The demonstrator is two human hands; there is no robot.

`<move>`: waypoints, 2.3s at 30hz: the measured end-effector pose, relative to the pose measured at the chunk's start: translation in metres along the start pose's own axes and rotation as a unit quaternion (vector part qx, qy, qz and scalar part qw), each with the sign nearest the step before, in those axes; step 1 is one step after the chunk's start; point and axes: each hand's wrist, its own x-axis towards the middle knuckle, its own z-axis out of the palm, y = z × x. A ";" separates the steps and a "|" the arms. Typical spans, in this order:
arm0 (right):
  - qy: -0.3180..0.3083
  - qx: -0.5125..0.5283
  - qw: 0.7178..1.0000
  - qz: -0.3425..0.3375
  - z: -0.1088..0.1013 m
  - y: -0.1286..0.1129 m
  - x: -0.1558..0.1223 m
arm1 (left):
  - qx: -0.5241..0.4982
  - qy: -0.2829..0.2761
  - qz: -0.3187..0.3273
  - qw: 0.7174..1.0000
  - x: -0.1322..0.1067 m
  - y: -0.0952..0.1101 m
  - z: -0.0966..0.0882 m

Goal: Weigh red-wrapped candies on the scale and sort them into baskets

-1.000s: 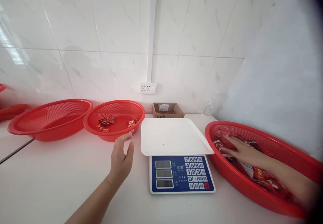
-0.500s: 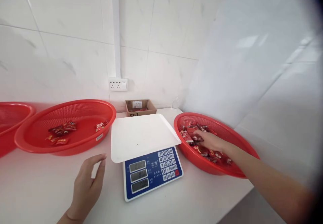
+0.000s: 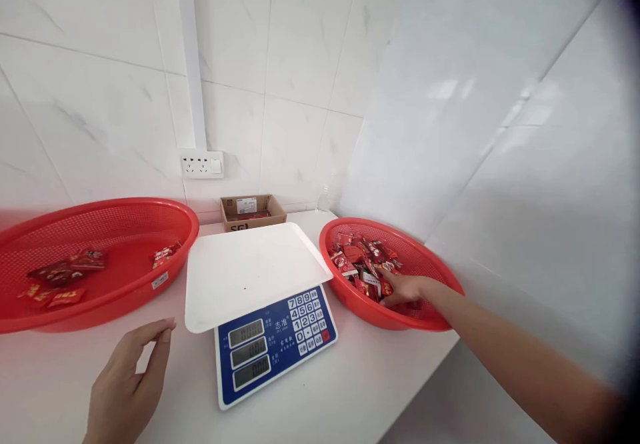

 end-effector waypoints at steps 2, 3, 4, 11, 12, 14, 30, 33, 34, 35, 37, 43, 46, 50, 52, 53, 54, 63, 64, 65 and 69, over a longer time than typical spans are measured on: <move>-0.024 -0.004 0.999 0.033 0.002 -0.002 0.004 | 0.001 0.002 0.016 1.000 0.000 0.001 0.000; -0.021 0.000 0.999 0.039 0.002 -0.002 0.005 | 0.001 0.004 0.021 1.000 0.001 0.001 0.000; -0.016 0.004 0.999 0.041 0.001 -0.003 0.006 | 0.003 0.005 0.023 1.000 0.001 0.002 0.000; 0.002 0.082 0.994 0.071 -0.020 0.002 -0.001 | 0.012 0.011 0.045 0.999 0.002 0.005 -0.002; 0.016 0.092 0.992 0.082 -0.024 0.002 -0.002 | 0.012 0.016 0.058 0.998 0.003 0.005 -0.003; 0.061 0.108 0.987 0.102 -0.032 0.000 -0.003 | 0.006 0.023 0.090 0.996 0.004 0.007 -0.004; -0.019 0.288 0.936 -0.202 -0.030 -0.212 -0.008 | -0.075 0.054 0.156 0.983 0.004 0.011 -0.006; -0.087 0.208 0.946 -0.233 -0.016 -0.238 -0.004 | -0.085 0.052 0.146 0.984 0.003 0.011 -0.006; -0.093 0.186 0.949 -0.236 -0.014 -0.243 -0.003 | -0.089 0.050 0.145 0.984 0.003 0.011 -0.006; -0.090 0.171 0.952 -0.236 -0.013 -0.247 -0.002 | -0.092 0.047 0.143 0.984 0.002 0.010 -0.006; -0.071 0.158 0.957 -0.235 -0.013 -0.251 -0.001 | -0.098 0.043 0.140 0.984 0.002 0.009 -0.005; -0.017 0.183 0.952 -0.246 -0.020 -0.250 0.001 | -0.102 0.041 0.131 0.985 0.002 0.008 -0.003; 0.005 0.184 0.949 -0.256 -0.016 -0.246 0.005 | -0.102 0.036 0.124 0.986 0.002 0.009 -0.004; 0.021 0.116 0.959 -0.257 -0.009 -0.240 0.010 | -0.100 0.026 0.123 0.987 0.002 0.011 -0.005; 0.037 0.088 0.962 -0.256 -0.005 -0.237 0.012 | -0.099 0.026 0.123 0.987 0.002 0.011 -0.005; 0.043 0.076 0.962 -0.258 -0.003 -0.236 0.012 | -0.099 0.026 0.123 0.987 0.002 0.011 -0.005; 0.046 0.067 0.962 -0.260 -0.001 -0.235 0.012 | -0.100 0.025 0.121 0.987 0.002 0.011 -0.005; 0.009 0.058 0.946 -0.317 0.017 -0.237 0.001 | -0.103 0.026 0.119 0.987 0.003 0.012 -0.006; 0.008 0.059 0.943 -0.327 0.016 -0.236 0.000 | -0.102 0.026 0.120 0.987 0.004 0.012 -0.007; 0.013 0.060 0.940 -0.334 0.014 -0.234 0.000 | -0.101 0.027 0.120 0.987 0.004 0.013 -0.007; 0.083 0.067 0.943 -0.315 -0.010 -0.202 0.008 | -0.094 0.028 0.121 0.988 0.004 0.014 -0.008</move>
